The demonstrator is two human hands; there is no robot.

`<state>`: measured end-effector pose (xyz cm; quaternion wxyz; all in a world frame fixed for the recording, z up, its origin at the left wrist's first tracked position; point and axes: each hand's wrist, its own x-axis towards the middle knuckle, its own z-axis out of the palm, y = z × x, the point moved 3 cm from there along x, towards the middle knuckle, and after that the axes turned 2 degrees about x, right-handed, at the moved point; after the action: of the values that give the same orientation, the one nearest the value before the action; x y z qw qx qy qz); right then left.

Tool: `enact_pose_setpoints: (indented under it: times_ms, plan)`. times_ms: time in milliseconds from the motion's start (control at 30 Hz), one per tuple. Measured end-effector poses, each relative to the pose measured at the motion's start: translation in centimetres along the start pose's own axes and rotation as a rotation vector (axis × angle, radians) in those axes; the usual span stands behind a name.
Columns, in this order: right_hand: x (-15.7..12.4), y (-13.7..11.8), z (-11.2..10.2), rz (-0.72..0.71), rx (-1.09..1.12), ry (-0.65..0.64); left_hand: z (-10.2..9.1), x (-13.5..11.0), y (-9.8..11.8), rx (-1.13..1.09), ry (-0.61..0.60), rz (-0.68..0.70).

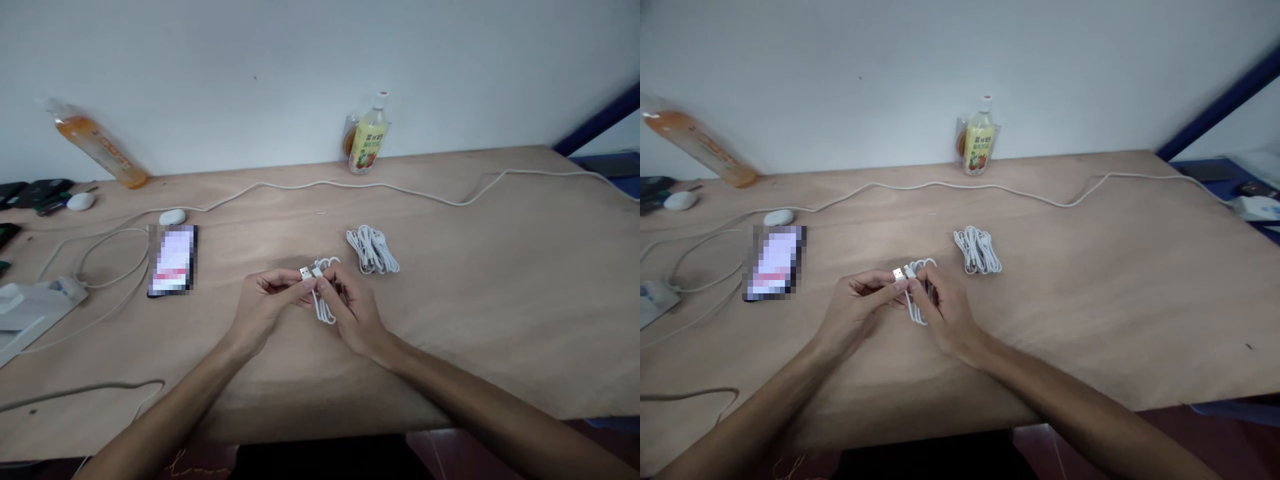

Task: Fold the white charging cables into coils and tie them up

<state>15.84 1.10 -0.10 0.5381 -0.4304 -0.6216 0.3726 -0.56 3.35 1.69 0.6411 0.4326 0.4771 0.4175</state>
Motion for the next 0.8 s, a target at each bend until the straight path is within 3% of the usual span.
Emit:
enact_pose_setpoints:
  times_ms: [500,800]
  plan:
    - [-0.1,-0.3,0.0,-0.019,-0.014,-0.008,0.1,-0.2,-0.7,-0.064,0.002,-0.072]
    - [-0.2,0.2,0.0,0.08,0.019,-0.033,0.1,0.1,-1.4,-0.016,0.025,-0.037]
